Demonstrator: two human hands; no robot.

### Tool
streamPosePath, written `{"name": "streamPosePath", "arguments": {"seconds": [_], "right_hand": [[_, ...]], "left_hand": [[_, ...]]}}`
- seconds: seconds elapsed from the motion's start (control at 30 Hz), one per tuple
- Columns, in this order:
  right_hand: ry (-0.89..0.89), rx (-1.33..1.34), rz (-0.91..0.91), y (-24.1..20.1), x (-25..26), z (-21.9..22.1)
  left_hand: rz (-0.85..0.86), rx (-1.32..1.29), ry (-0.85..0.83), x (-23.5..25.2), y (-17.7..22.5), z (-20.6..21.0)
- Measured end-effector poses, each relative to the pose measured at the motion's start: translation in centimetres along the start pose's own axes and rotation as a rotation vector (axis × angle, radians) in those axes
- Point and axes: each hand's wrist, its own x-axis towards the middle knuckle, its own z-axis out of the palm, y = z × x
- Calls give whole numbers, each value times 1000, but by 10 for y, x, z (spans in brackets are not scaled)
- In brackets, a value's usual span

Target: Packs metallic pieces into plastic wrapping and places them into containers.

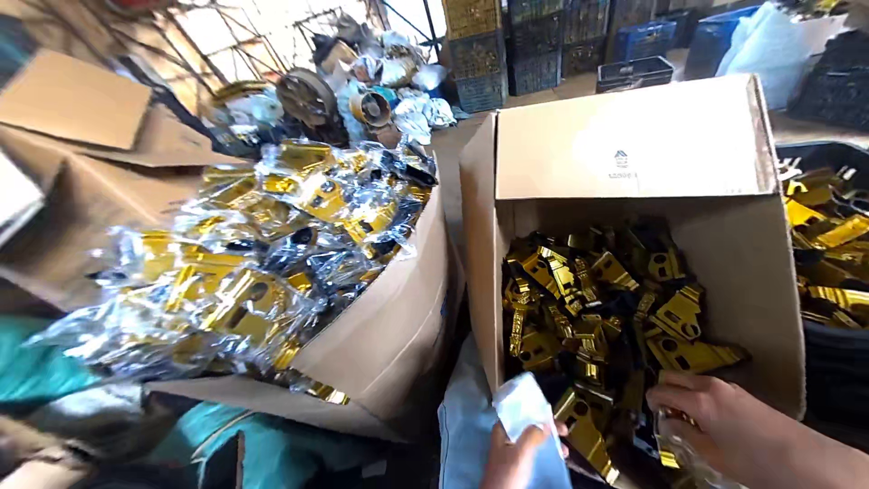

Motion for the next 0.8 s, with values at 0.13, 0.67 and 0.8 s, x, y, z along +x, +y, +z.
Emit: {"name": "streamPosePath", "arguments": {"seconds": [0.13,0.67,0.8], "right_hand": [[639,392,-440,-27,38,-18],[140,914,198,-7,-21,89],[217,1038,171,-7,-23,102]], "left_hand": [[58,219,5,-8,-9,-1],[304,489,-173,21,-14,9],[492,429,150,50,-18,-5]]}}
